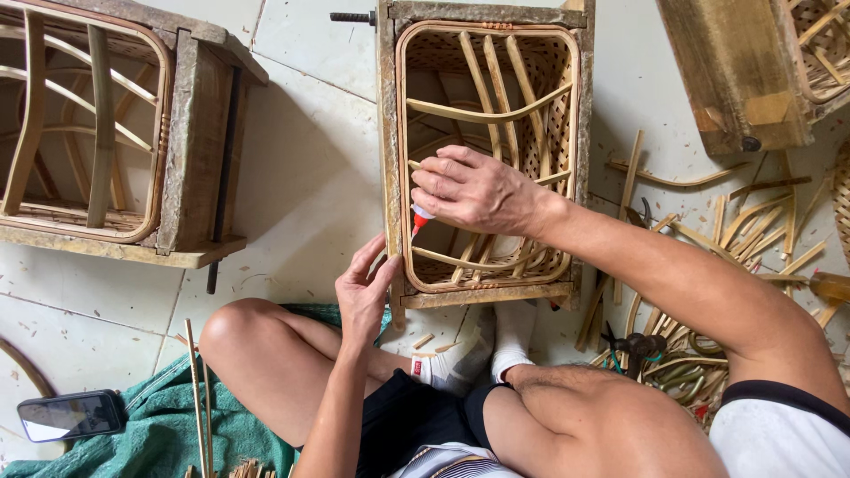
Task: The person assembles a rectangular basket by inserting thin wooden strips into a wooden mold. They use a hammer to tap the strips into place, pliers to trim excess material, and a glue bottle to apply adhesive along the frame edges.
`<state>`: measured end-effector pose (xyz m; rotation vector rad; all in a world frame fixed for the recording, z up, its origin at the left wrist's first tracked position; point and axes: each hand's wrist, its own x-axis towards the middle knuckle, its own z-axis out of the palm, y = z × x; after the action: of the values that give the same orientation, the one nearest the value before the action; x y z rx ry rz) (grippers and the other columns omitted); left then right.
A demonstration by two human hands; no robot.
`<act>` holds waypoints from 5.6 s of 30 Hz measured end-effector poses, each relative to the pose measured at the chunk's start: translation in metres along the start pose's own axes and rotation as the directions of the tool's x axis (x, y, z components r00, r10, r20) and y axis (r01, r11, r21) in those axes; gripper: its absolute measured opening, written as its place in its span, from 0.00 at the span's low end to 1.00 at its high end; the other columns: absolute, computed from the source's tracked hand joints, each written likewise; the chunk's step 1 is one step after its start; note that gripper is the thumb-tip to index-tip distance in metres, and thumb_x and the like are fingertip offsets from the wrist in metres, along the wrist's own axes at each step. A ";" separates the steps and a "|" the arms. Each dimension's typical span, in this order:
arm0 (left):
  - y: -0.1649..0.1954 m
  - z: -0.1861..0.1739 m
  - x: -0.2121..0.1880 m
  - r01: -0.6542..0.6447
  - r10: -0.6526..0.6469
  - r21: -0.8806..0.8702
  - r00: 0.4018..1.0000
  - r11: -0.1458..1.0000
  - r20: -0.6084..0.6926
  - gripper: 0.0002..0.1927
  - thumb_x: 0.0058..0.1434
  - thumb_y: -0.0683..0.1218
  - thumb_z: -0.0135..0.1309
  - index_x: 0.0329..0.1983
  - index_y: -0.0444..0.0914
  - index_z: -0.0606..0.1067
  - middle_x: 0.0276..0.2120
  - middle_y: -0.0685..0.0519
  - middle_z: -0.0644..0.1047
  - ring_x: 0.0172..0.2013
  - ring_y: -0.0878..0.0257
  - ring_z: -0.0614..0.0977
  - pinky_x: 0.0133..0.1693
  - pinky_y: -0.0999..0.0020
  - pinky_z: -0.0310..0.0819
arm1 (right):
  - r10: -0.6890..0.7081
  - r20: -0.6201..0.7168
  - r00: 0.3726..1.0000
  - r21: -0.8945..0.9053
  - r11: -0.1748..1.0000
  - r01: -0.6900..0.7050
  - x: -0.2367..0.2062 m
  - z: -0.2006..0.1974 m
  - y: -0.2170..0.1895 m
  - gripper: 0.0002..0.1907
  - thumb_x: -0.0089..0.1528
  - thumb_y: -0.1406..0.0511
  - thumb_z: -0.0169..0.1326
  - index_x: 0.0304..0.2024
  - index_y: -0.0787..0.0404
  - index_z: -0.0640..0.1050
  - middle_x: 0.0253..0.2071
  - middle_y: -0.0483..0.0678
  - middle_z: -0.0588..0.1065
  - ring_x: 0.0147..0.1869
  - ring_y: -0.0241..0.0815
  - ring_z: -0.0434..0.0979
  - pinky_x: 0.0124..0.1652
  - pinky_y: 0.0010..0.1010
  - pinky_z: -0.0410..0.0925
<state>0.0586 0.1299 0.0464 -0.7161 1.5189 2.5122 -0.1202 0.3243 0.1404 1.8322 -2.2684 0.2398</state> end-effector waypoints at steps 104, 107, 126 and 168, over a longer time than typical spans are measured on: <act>-0.017 -0.020 0.009 0.099 -0.098 0.080 0.995 0.992 -0.016 0.26 0.55 0.32 0.59 0.60 0.29 0.75 0.60 0.44 0.73 0.61 0.52 0.76 0.61 0.54 0.74 | 0.606 -0.059 0.793 -0.314 0.743 -0.591 -0.079 -0.012 0.144 0.14 0.59 0.65 0.64 0.47 0.62 0.81 0.40 0.45 0.76 0.46 0.40 0.74 0.48 0.35 0.62; -0.035 -0.031 0.012 0.056 -0.057 0.105 0.998 0.993 0.001 0.27 0.54 0.31 0.59 0.59 0.28 0.75 0.59 0.43 0.75 0.61 0.53 0.76 0.61 0.53 0.74 | 0.639 -0.090 0.764 -0.297 0.715 -0.633 -0.103 -0.025 0.143 0.15 0.58 0.66 0.63 0.47 0.61 0.81 0.40 0.44 0.77 0.45 0.40 0.73 0.47 0.35 0.62; -0.070 -0.054 0.020 -0.055 0.049 0.200 0.998 0.978 0.032 0.28 0.54 0.31 0.59 0.61 0.25 0.73 0.57 0.37 0.78 0.61 0.51 0.77 0.63 0.54 0.69 | 0.643 -0.083 0.761 -0.437 0.663 -0.608 -0.176 -0.017 0.154 0.14 0.59 0.65 0.65 0.46 0.60 0.80 0.40 0.44 0.77 0.45 0.39 0.72 0.48 0.33 0.64; 0.174 -0.245 0.169 -0.381 0.350 0.105 0.662 0.919 -0.663 0.70 0.59 0.48 0.73 0.75 0.37 0.23 0.74 0.35 0.61 0.73 0.46 0.65 0.74 0.49 0.45 | 0.612 0.703 -0.362 0.099 -0.588 -0.803 -0.288 0.087 -0.198 0.56 0.52 0.50 0.71 0.74 0.55 0.56 0.68 0.55 0.69 0.73 0.52 0.67 0.68 0.43 0.62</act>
<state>-0.0674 -0.1891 0.0154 -1.6236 1.9938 2.7228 0.1261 0.5309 -0.0219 -1.2628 -3.3912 1.3100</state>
